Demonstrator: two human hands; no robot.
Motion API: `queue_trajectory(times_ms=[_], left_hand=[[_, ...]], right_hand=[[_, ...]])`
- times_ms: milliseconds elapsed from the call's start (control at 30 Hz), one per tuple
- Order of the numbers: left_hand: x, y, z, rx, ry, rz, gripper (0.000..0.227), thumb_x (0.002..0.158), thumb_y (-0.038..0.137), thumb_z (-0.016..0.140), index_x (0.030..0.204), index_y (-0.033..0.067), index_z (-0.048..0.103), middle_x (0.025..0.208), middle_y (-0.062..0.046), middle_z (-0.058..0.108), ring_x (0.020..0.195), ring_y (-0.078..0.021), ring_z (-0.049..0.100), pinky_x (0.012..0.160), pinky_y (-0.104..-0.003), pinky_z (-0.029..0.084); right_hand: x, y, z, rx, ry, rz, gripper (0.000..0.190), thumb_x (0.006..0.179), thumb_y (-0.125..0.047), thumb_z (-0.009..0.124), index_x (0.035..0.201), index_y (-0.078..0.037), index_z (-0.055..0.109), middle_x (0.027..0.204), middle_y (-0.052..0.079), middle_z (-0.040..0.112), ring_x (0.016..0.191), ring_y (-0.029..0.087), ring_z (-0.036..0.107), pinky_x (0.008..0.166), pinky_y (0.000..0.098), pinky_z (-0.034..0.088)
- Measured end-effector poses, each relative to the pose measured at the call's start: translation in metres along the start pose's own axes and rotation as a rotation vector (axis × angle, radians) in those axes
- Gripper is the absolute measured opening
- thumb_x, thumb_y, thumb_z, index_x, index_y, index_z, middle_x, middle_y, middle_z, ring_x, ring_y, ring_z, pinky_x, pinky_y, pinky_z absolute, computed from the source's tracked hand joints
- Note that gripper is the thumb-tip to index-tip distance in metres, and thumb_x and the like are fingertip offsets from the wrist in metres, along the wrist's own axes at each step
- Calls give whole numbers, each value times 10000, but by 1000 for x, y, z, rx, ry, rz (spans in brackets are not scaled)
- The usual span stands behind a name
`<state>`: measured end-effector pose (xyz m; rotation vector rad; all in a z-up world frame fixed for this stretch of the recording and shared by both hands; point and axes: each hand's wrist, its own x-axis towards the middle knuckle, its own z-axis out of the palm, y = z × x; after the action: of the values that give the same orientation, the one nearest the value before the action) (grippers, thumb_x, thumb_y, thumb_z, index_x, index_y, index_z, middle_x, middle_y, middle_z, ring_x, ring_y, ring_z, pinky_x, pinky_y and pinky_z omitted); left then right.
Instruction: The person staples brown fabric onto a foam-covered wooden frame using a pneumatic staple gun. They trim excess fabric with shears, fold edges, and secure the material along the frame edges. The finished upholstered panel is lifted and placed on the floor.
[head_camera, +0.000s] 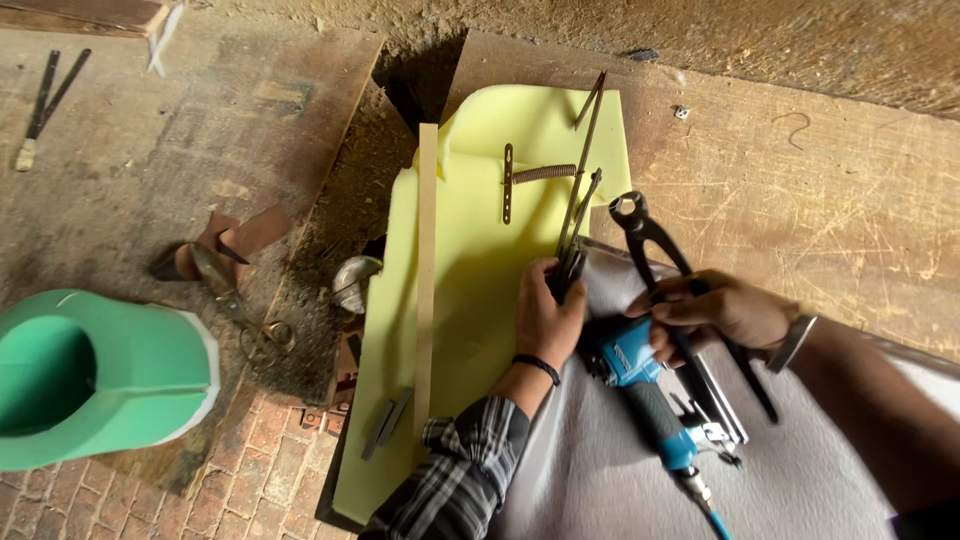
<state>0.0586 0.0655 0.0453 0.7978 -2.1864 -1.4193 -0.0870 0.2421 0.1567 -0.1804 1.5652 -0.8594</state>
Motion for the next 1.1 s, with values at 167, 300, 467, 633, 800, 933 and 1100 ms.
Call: queue_trajectory(times_ms=[167,300,467,633,800,933,1100], left_hand=[[-71,0,-74,-335,-148,-209,401,1007,376,625,1233,45,640,1115,-169,767,1029,-281,747,893,-421,602],[-151,15,-158,-311,-423,-243,746,947,424,729,1459,46,340,1347,-184,585,1172,-263,641,954,-404,535],[-169,28,-184,-262,-395,-538,931,735,308,728,1524,75,291,1247,-208,624,1068,-398,678,789,-512,537],[-147,-8,-170,-90,-274,-415,824,760,334,824,1420,-6,465,1259,-251,627,1205,-359,655,1018,-446,565],[-111,-72,-150,355,-245,-197,1069,717,222,833,1559,-18,219,1509,-294,416,1354,-434,481,1088,-463,446],[-112,-89,-144,443,-366,-226,978,777,227,824,1565,24,281,1504,-271,423,1342,-428,482,1089,-468,453],[-164,-69,-161,273,-184,-53,483,906,268,752,1325,88,594,1121,-147,679,966,-296,673,831,-396,585]], right_hand=[[-18,35,135,501,-79,-89,526,915,-171,581,1430,-65,557,1174,157,755,1084,279,726,969,456,568],[9,51,218,625,10,-199,490,973,-215,611,1398,26,566,1158,158,725,1015,294,684,870,452,529],[26,56,272,507,41,-302,498,1005,-320,636,1385,-2,589,1276,222,659,1179,291,630,971,393,538],[-13,68,254,-219,381,-470,599,877,-383,694,1397,-110,575,1606,129,406,1342,298,529,1040,406,514],[-45,99,192,-672,1043,-264,618,803,-307,851,1317,-76,598,1437,189,550,1296,347,566,1060,445,514],[-33,100,172,-723,1010,-166,843,787,-283,865,1449,-68,390,1340,266,601,1163,398,628,954,483,554],[-41,78,165,-493,888,127,842,868,-184,777,1542,-108,279,1195,303,687,990,401,720,831,471,617]])
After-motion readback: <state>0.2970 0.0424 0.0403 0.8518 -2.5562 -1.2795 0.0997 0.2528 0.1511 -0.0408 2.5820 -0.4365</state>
